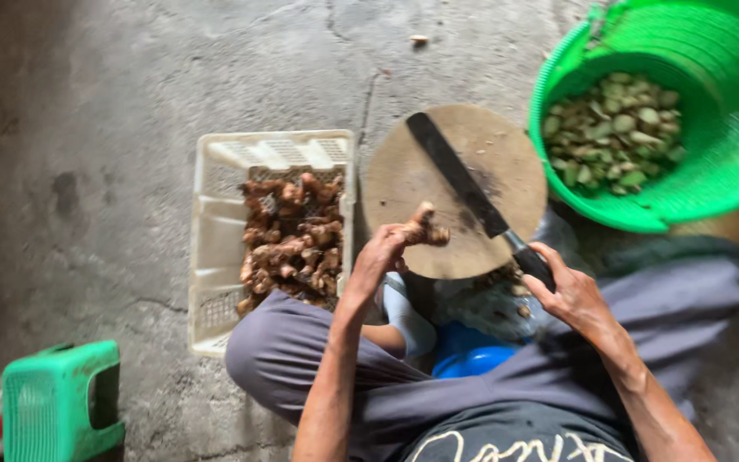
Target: The person sits on a low stool and uses a large knife to peel and chop ginger roots on a round wooden cutting board. They transfer the chopped pieces into a green plastic basket and continue processing ginger from a white crate.
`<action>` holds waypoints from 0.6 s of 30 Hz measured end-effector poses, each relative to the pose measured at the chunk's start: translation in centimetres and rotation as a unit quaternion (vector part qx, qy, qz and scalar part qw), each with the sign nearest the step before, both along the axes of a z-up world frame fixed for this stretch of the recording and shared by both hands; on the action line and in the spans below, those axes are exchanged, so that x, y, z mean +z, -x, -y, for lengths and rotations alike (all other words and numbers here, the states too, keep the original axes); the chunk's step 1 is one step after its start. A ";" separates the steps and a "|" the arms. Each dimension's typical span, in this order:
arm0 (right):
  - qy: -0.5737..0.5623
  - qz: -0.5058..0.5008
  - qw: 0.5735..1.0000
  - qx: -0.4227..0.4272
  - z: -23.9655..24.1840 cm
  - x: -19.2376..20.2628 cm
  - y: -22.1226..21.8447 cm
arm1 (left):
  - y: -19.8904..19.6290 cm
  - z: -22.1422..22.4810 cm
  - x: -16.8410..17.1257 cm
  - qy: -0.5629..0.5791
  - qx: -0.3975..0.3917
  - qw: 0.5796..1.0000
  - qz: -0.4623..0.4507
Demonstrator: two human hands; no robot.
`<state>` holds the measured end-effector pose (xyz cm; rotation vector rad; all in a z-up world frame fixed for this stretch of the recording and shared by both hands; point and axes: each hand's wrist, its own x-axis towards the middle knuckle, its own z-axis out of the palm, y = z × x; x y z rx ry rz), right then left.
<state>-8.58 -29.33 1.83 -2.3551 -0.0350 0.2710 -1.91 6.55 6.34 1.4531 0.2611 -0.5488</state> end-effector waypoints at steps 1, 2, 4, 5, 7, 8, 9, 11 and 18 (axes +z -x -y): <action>-0.003 -0.020 1.000 -0.009 0.3 0.1 0.3 | -0.2 1.0 -1.6 -0.002 -0.014 0.999 0.033; -0.009 -0.039 0.999 -0.014 0.4 0.2 0.5 | -0.4 1.8 -3.0 -0.006 -0.025 0.997 0.067; -0.024 -0.096 0.995 -0.029 0.1 0.3 1.3 | -1.1 2.6 -5.4 -0.039 -0.024 0.994 0.100; -0.032 -0.135 0.990 -0.039 -0.2 0.3 1.6 | -2.0 2.7 -6.4 -0.070 -0.013 0.992 0.100; -0.043 -0.167 0.984 -0.040 -1.1 0.3 2.2 | -2.9 2.5 -7.9 -0.152 0.000 0.983 0.107; -0.045 -0.161 0.985 -0.038 -1.7 0.3 2.4 | -3.6 2.4 -8.3 -0.201 -0.004 0.973 0.116; -0.046 -0.154 0.986 -0.036 -2.1 0.4 2.4 | -4.1 2.2 -8.6 -0.249 -0.009 0.960 0.124; -0.067 -0.078 0.994 -0.034 -2.5 0.7 2.9 | -4.3 2.0 -8.7 -0.230 -0.032 0.966 0.112; -0.002 0.040 0.999 -0.017 -3.6 4.0 2.3 | -2.2 1.8 -4.5 -0.198 -0.076 0.977 -0.020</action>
